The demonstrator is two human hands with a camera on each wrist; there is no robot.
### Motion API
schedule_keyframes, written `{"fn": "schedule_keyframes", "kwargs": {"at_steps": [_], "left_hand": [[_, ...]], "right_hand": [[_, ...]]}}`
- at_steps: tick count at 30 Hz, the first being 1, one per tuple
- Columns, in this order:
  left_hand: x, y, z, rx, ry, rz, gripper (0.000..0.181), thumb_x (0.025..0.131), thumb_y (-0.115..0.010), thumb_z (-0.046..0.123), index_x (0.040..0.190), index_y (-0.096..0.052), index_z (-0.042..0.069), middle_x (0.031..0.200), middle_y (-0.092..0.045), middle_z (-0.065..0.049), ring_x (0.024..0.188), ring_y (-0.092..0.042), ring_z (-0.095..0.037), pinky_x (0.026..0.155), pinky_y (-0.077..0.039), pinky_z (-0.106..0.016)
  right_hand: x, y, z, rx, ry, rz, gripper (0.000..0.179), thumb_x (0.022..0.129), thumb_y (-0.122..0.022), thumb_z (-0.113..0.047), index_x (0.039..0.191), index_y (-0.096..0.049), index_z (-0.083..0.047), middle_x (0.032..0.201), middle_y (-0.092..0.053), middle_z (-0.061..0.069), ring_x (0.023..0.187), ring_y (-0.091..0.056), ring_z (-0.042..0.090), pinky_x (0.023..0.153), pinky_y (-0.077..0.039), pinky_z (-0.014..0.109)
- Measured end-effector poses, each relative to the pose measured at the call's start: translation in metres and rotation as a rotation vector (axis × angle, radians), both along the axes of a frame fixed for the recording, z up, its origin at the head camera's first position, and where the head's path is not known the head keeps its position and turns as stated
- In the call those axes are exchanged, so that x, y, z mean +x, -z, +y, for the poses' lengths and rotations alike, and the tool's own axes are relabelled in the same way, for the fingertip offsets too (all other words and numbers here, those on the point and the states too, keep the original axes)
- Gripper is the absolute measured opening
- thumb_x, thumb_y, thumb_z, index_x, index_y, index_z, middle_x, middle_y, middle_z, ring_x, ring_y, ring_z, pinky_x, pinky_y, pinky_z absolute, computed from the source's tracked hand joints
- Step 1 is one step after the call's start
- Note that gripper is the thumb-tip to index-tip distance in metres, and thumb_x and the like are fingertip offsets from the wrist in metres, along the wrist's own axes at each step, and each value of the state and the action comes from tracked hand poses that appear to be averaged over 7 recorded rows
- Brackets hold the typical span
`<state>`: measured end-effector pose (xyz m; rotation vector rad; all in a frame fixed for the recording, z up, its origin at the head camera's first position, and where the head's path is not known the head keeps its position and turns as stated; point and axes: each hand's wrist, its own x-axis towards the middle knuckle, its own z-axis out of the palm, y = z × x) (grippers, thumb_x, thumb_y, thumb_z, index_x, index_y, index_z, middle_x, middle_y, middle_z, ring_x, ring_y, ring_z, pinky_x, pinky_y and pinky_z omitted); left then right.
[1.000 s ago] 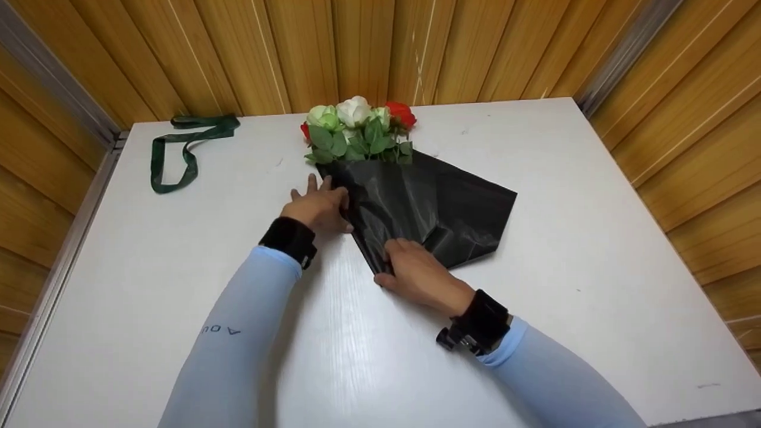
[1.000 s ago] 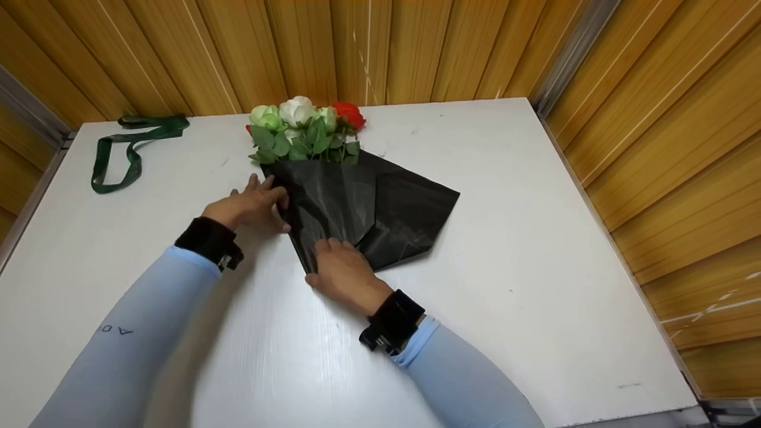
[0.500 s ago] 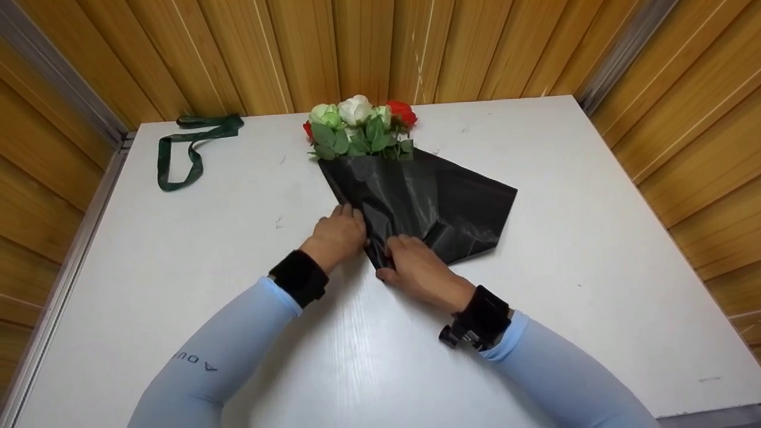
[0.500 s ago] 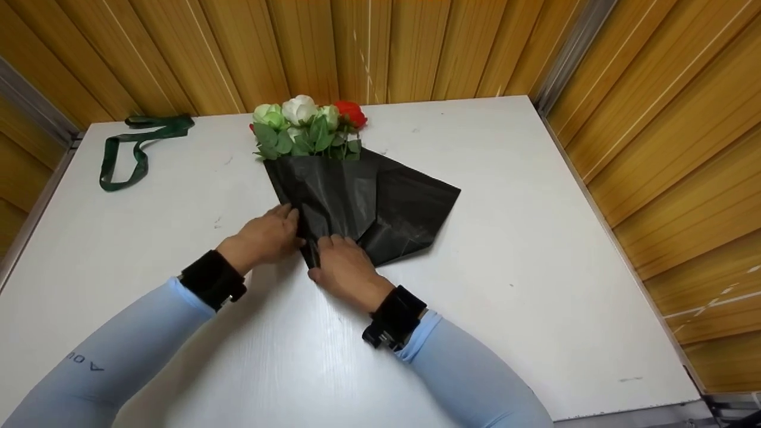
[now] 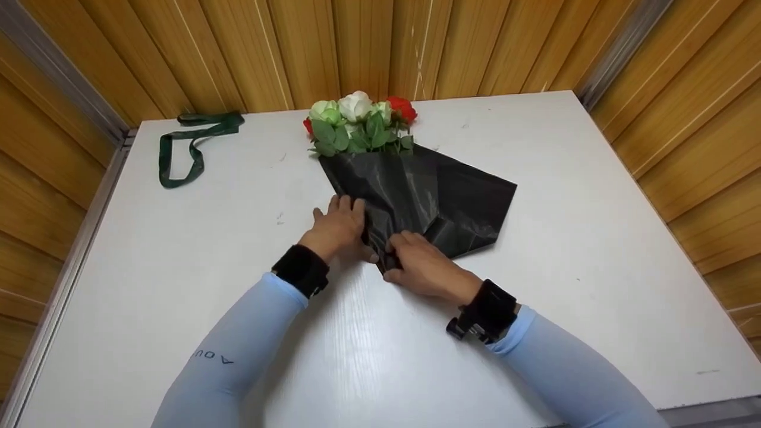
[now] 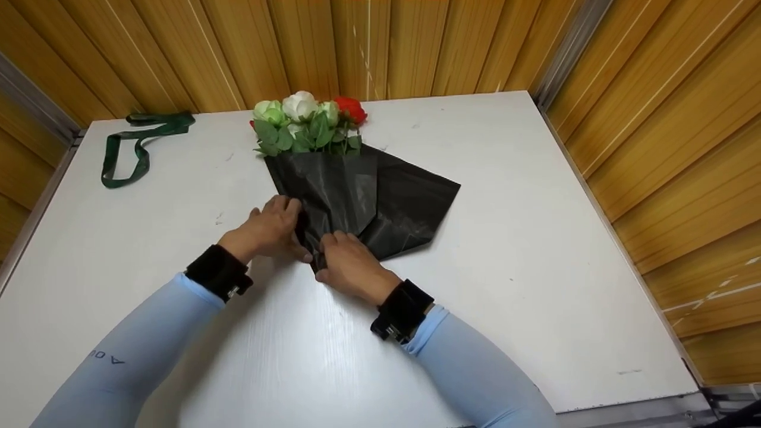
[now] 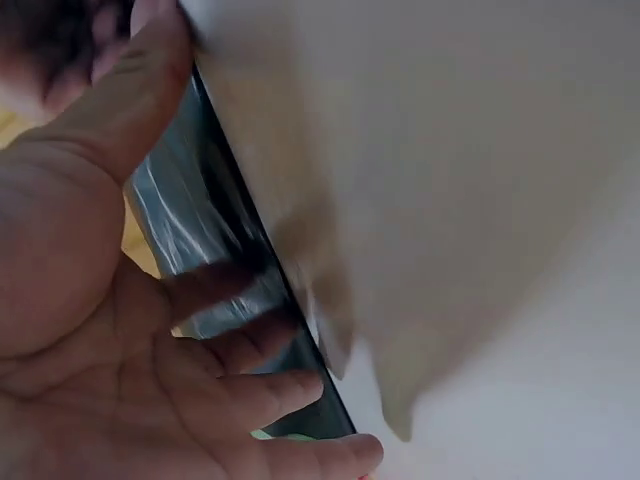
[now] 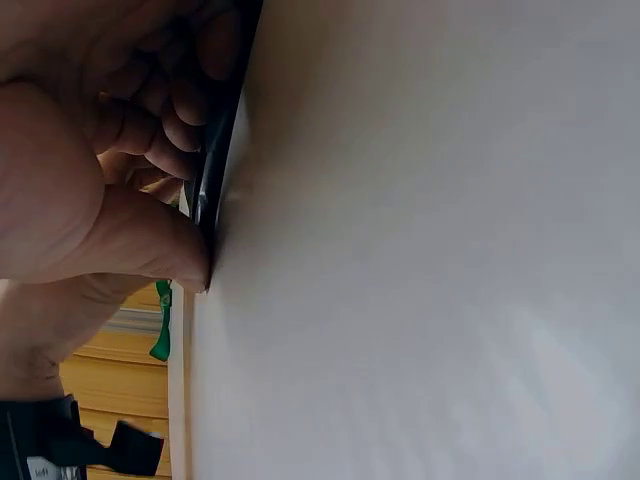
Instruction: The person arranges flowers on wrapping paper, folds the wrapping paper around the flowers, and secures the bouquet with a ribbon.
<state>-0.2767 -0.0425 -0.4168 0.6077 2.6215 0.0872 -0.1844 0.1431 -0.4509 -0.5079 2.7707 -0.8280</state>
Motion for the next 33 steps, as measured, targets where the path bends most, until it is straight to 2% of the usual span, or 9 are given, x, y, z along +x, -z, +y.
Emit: {"fn": "schedule_keyframes", "kwargs": {"at_steps": [5, 8, 11, 14, 17, 19, 22, 26, 33], "left_hand": [[-0.021, -0.006, -0.007, 0.037, -0.051, -0.008, 0.068, 0.094, -0.08, 0.046, 0.142, -0.052, 0.008, 0.153, -0.045, -0.02, 0.149, -0.038, -0.046, 0.117, -0.035, -0.07], [-0.019, -0.004, -0.003, 0.041, -0.057, 0.085, 0.045, 0.101, -0.073, 0.031, 0.137, -0.061, 0.006, 0.145, -0.054, -0.02, 0.14, -0.048, -0.046, 0.113, -0.041, -0.069], [0.008, -0.001, 0.004, 0.004, 0.036, 0.255, 0.038, 0.106, -0.062, 0.018, 0.14, -0.061, 0.001, 0.142, -0.059, -0.023, 0.136, -0.054, -0.045, 0.111, -0.047, -0.065], [0.052, 0.002, 0.008, -0.078, 0.253, 0.37, 0.041, 0.109, -0.053, 0.012, 0.148, -0.056, -0.002, 0.151, -0.056, -0.024, 0.144, -0.052, -0.041, 0.114, -0.049, -0.058], [0.093, 0.001, 0.008, -0.143, 0.471, 0.337, 0.05, 0.111, -0.048, 0.015, 0.158, -0.047, 0.0, 0.165, -0.045, -0.021, 0.155, -0.044, -0.036, 0.117, -0.049, -0.05], [0.11, 0.002, 0.008, -0.164, 0.538, 0.275, 0.055, 0.111, -0.046, 0.018, 0.164, -0.038, 0.002, 0.171, -0.037, -0.018, 0.159, -0.037, -0.032, 0.12, -0.047, -0.047], [0.121, 0.004, 0.009, -0.147, 0.516, 0.227, 0.057, 0.112, -0.042, 0.019, 0.166, -0.032, 0.003, 0.172, -0.035, -0.015, 0.16, -0.035, -0.029, 0.121, -0.045, -0.046], [0.123, 0.003, 0.011, -0.162, 0.48, 0.221, 0.057, 0.112, -0.04, 0.023, 0.167, -0.033, 0.007, 0.174, -0.034, -0.008, 0.161, -0.035, -0.025, 0.12, -0.046, -0.048], [0.119, 0.0, 0.011, -0.121, 0.483, 0.217, 0.057, 0.112, -0.041, 0.026, 0.166, -0.036, 0.011, 0.173, -0.036, -0.003, 0.161, -0.035, -0.022, 0.12, -0.046, -0.05]], "right_hand": [[0.001, 0.0, 0.0, -0.011, 0.015, -0.003, 0.04, 0.094, -0.078, -0.027, 0.123, -0.062, -0.004, 0.117, -0.06, 0.012, 0.116, -0.058, 0.033, 0.103, -0.05, 0.047], [0.003, 0.001, 0.003, -0.027, 0.0, 0.023, 0.041, 0.094, -0.078, -0.028, 0.126, -0.064, -0.005, 0.118, -0.061, 0.011, 0.116, -0.058, 0.031, 0.103, -0.05, 0.047], [0.01, 0.003, 0.011, 0.015, -0.072, 0.133, 0.045, 0.096, -0.076, -0.031, 0.132, -0.068, -0.004, 0.12, -0.063, 0.011, 0.115, -0.057, 0.031, 0.103, -0.049, 0.048], [0.021, 0.005, 0.025, 0.122, -0.157, 0.276, 0.054, 0.099, -0.073, -0.037, 0.141, -0.066, -0.003, 0.135, -0.064, 0.015, 0.127, -0.057, 0.036, 0.111, -0.048, 0.053], [0.034, 0.007, 0.041, 0.223, -0.211, 0.304, 0.067, 0.103, -0.068, -0.043, 0.151, -0.056, 0.001, 0.155, -0.056, 0.02, 0.148, -0.047, 0.041, 0.122, -0.038, 0.06], [0.04, 0.008, 0.048, 0.25, -0.225, 0.236, 0.076, 0.105, -0.063, -0.048, 0.157, -0.046, 0.004, 0.165, -0.045, 0.022, 0.158, -0.037, 0.041, 0.127, -0.029, 0.063], [0.044, 0.008, 0.052, 0.262, -0.225, 0.129, 0.084, 0.106, -0.056, -0.055, 0.162, -0.036, 0.004, 0.172, -0.034, 0.022, 0.163, -0.027, 0.039, 0.13, -0.021, 0.063], [0.04, 0.008, 0.052, 0.278, -0.186, 0.054, 0.091, 0.106, -0.049, -0.063, 0.166, -0.028, 0.002, 0.176, -0.025, 0.019, 0.165, -0.021, 0.036, 0.131, -0.015, 0.065], [0.027, 0.004, 0.055, 0.332, -0.111, 0.035, 0.093, 0.105, -0.043, -0.07, 0.168, -0.025, -0.003, 0.177, -0.023, 0.015, 0.165, -0.02, 0.038, 0.129, -0.018, 0.069]]}}
